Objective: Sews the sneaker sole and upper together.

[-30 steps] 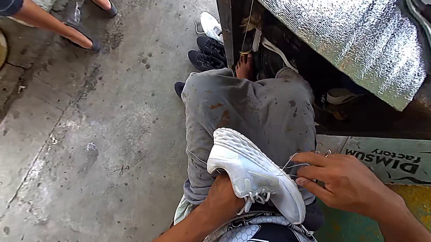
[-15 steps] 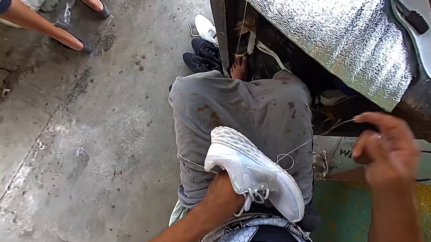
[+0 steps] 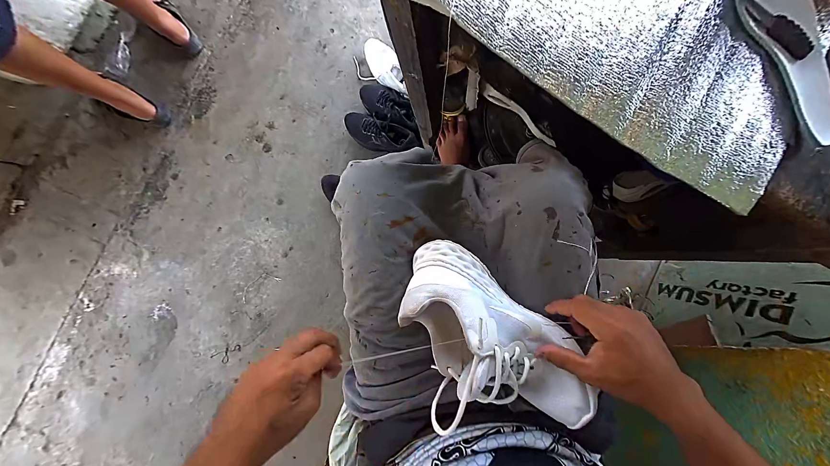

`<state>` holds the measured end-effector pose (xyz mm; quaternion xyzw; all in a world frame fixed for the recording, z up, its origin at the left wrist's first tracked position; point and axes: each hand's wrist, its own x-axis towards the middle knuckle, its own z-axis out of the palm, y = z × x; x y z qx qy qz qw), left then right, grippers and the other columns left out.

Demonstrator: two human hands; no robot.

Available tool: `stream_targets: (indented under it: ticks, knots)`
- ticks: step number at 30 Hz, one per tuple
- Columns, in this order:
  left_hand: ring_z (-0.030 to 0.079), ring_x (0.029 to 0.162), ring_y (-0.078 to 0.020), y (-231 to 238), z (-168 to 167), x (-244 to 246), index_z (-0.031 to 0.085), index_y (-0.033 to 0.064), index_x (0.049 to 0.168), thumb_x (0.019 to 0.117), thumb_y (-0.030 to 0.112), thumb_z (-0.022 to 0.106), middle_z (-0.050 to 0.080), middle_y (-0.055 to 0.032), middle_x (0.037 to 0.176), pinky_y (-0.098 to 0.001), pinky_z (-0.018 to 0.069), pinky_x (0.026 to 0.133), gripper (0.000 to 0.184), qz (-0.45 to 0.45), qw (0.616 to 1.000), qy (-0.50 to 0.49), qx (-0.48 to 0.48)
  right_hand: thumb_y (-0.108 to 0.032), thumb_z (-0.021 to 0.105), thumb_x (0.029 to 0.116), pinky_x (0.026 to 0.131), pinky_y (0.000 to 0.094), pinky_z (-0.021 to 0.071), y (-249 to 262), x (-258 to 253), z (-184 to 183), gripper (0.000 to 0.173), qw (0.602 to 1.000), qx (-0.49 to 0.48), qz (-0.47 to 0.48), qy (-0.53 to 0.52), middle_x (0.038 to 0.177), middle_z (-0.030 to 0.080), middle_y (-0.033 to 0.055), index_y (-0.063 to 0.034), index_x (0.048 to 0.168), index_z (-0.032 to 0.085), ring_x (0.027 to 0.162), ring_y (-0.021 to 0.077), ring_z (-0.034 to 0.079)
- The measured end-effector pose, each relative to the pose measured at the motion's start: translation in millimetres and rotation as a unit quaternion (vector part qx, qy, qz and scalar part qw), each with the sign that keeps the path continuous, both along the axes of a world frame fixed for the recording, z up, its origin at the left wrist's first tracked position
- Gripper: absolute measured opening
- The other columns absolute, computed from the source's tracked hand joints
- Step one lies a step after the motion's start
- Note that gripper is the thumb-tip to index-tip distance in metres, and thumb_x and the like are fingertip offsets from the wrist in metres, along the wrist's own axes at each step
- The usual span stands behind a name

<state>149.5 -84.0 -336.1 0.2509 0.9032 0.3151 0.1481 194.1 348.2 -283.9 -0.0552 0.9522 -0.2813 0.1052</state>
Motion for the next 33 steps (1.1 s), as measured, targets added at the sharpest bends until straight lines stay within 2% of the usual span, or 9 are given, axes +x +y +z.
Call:
stream_targets:
  ticks: [2,5,7,9,11,14,17,22,33]
  knots:
    - [0.064,0.117,-0.0127,22,12,-3,0.065,0.0151,0.075,0.0966,0.017,0.050,0.070,0.0027,0.124,-0.0326,0.0540,0.097,0.026,-0.028,0.981,-0.100,0.166,-0.059,0.060,0.0965,0.062,0.0349,0.0524,10,-9,11,0.049,0.997,-0.041,-0.007,-0.072,0.086,0.066,0.0029,-0.0140,0.107,0.076,0.070,0.0130,0.060]
    - [0.053,0.139,-0.0259,63,38,-16,0.067,0.0159,0.082,0.1062,0.023,0.051,0.070,-0.0020,0.131,-0.0477,0.0358,0.123,0.030,-0.120,0.828,-0.287,0.467,-0.034,0.057,0.1027,0.065,0.0160,0.0483,30,-29,18,0.026,0.961,-0.205,-0.040,-0.179,0.106,0.063,-0.0046,-0.0153,0.095,0.073,0.076,-0.0028,0.055]
    - [0.067,0.119,-0.0227,82,48,-26,0.069,0.0152,0.085,0.1060,0.030,0.054,0.076,-0.0021,0.105,-0.0469,0.0434,0.116,0.030,-0.145,0.750,-0.350,0.542,-0.028,0.054,0.1055,0.055,0.0115,0.0479,36,-38,13,0.026,0.852,-0.456,-0.067,-0.247,0.117,0.069,-0.0034,-0.0136,0.089,0.069,0.064,-0.0061,0.057]
    - [0.069,0.096,-0.0091,93,55,-36,0.065,0.0140,0.088,0.1056,0.027,0.053,0.071,0.0026,0.094,-0.0293,0.0572,0.089,0.025,-0.142,0.832,-0.292,0.449,-0.032,0.055,0.1064,0.051,0.0142,0.0504,34,-43,9,0.030,0.734,-0.606,-0.086,-0.294,0.106,0.076,0.0050,-0.0108,0.093,0.070,0.058,-0.0013,0.061]
    - [0.066,0.091,-0.0078,105,62,-40,0.068,0.0131,0.096,0.1000,0.020,0.051,0.069,0.0018,0.099,-0.0269,0.0569,0.077,0.019,-0.130,0.957,-0.125,0.228,-0.029,0.057,0.1058,0.050,0.0136,0.0473,29,-44,12,0.024,0.809,-0.522,-0.083,-0.256,0.079,0.071,-0.0022,-0.0113,0.093,0.068,0.055,-0.0018,0.057]
    - [0.071,0.103,-0.0285,129,61,-32,0.071,0.0083,0.109,0.1008,0.016,0.049,0.072,-0.0107,0.114,-0.0476,0.0588,0.081,0.025,-0.140,0.986,0.089,-0.019,-0.054,0.065,0.0944,0.061,0.0279,0.0482,16,-42,22,0.043,0.983,-0.107,-0.001,-0.150,0.079,0.061,-0.0046,-0.0142,0.108,0.073,0.067,0.0061,0.055]
    - [0.070,0.093,-0.0314,140,56,-29,0.069,0.0063,0.102,0.1030,0.018,0.049,0.070,-0.0131,0.102,-0.0448,0.0567,0.073,0.024,-0.162,0.965,0.182,-0.097,-0.068,0.063,0.0877,0.062,0.0473,0.0510,0,-41,19,0.061,0.991,0.043,0.053,-0.117,0.085,0.064,0.0075,-0.0094,0.101,0.073,0.073,0.0243,0.063]
    - [0.060,0.064,-0.0275,129,43,-30,0.057,0.0096,0.073,0.1067,0.035,0.043,0.055,-0.0075,0.067,-0.0397,0.0460,0.055,0.044,-0.192,0.960,0.199,-0.050,-0.063,0.063,0.0913,0.061,0.0442,0.0482,-4,-49,11,0.055,0.985,0.057,0.073,-0.145,0.080,0.060,0.0065,-0.0082,0.090,0.068,0.070,0.0228,0.061]
    - [0.052,0.058,-0.0237,85,35,-20,0.051,0.0123,0.069,0.1062,0.035,0.045,0.048,-0.0045,0.062,-0.0365,0.0399,0.051,0.045,-0.173,0.965,0.197,-0.028,-0.059,0.059,0.0956,0.060,0.0423,0.0500,-6,-45,1,0.052,0.988,0.044,0.095,-0.112,0.082,0.062,0.0072,-0.0082,0.094,0.069,0.071,0.0231,0.063]
